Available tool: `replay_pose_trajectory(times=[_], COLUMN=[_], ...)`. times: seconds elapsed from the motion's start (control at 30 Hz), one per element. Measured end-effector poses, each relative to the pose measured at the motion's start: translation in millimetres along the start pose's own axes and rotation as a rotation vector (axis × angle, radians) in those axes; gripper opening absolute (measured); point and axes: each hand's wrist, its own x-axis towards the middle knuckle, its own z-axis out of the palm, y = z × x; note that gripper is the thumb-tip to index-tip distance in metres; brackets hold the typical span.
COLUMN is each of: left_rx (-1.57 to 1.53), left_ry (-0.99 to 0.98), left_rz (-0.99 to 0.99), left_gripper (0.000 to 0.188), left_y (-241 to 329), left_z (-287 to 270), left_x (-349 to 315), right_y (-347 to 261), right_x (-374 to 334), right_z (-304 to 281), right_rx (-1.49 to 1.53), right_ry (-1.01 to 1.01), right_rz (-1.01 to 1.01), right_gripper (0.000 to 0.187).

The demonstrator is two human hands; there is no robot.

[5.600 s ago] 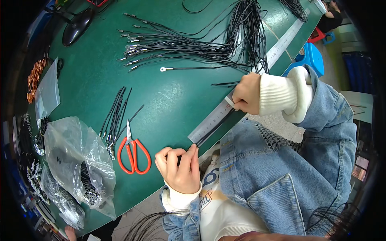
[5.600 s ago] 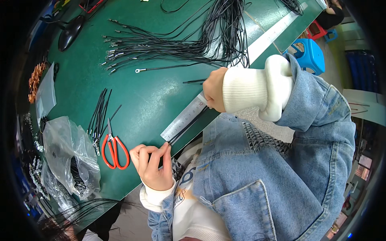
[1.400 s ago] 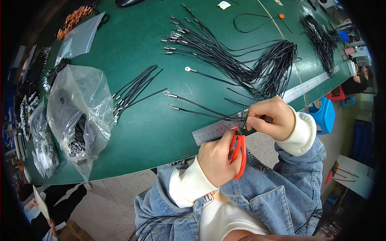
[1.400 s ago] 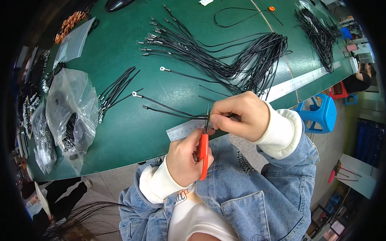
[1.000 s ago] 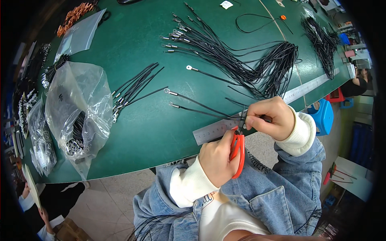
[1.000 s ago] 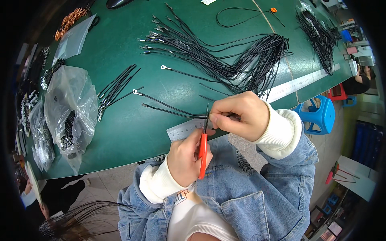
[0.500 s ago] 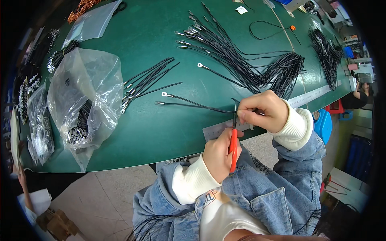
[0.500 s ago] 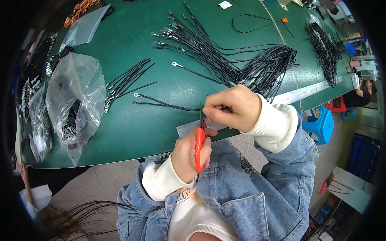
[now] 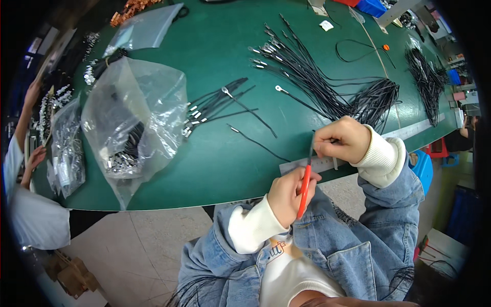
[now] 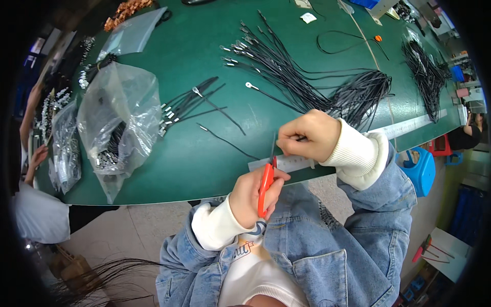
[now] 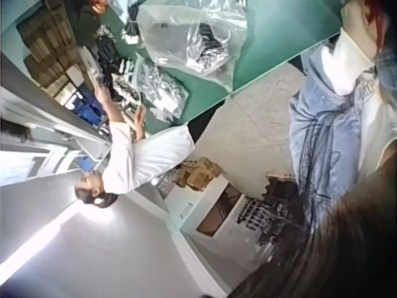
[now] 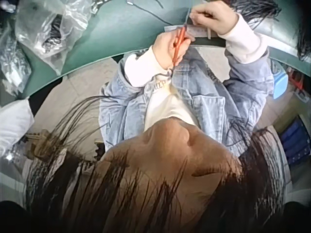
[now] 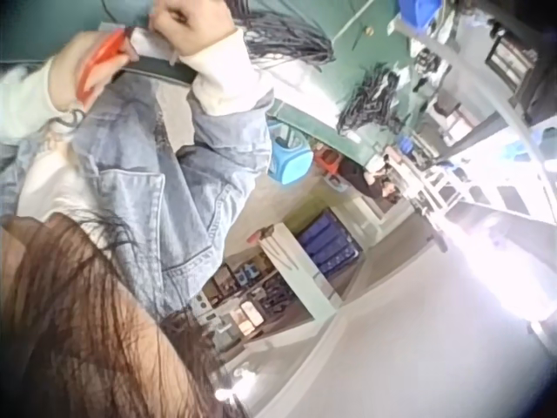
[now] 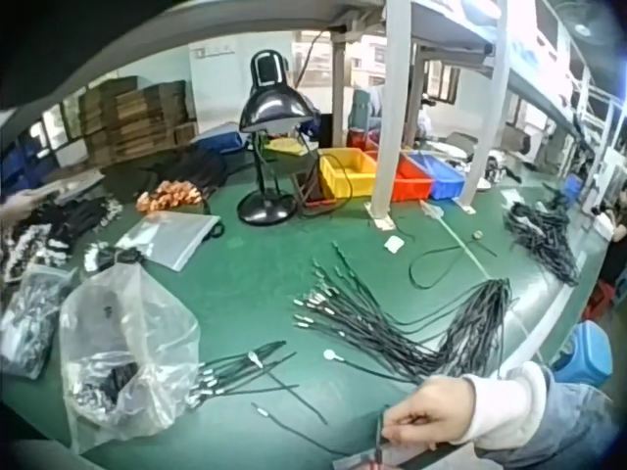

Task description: The person unbinds a bundle of wired cables, measures the cables against a ruler by hand, and cuts them with scissors.

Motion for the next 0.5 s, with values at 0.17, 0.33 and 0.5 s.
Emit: replay_pose_trajectory(times=[0.17,0.33,0.5], left_rx=[0.82,1.22,1.297], left_ry=[0.401,0.458,0.231], left_rz=[0.441,0.559,0.466], left_gripper=[0.027,0.031,0.027], left_y=[23,47,65], left_z=[-57,-99,-108], left_x=[-17,4,39], right_y=[14,15,8], right_x=[-15,-32,-43], right_z=[-5,-4,4], right_rx=[0.036,-0.106,-0.239], right_ry=[-0.011,-0.024,0.139], right_rz=[-0.017,0.059,0.133], right_gripper=[0.012,0.012,0.028])
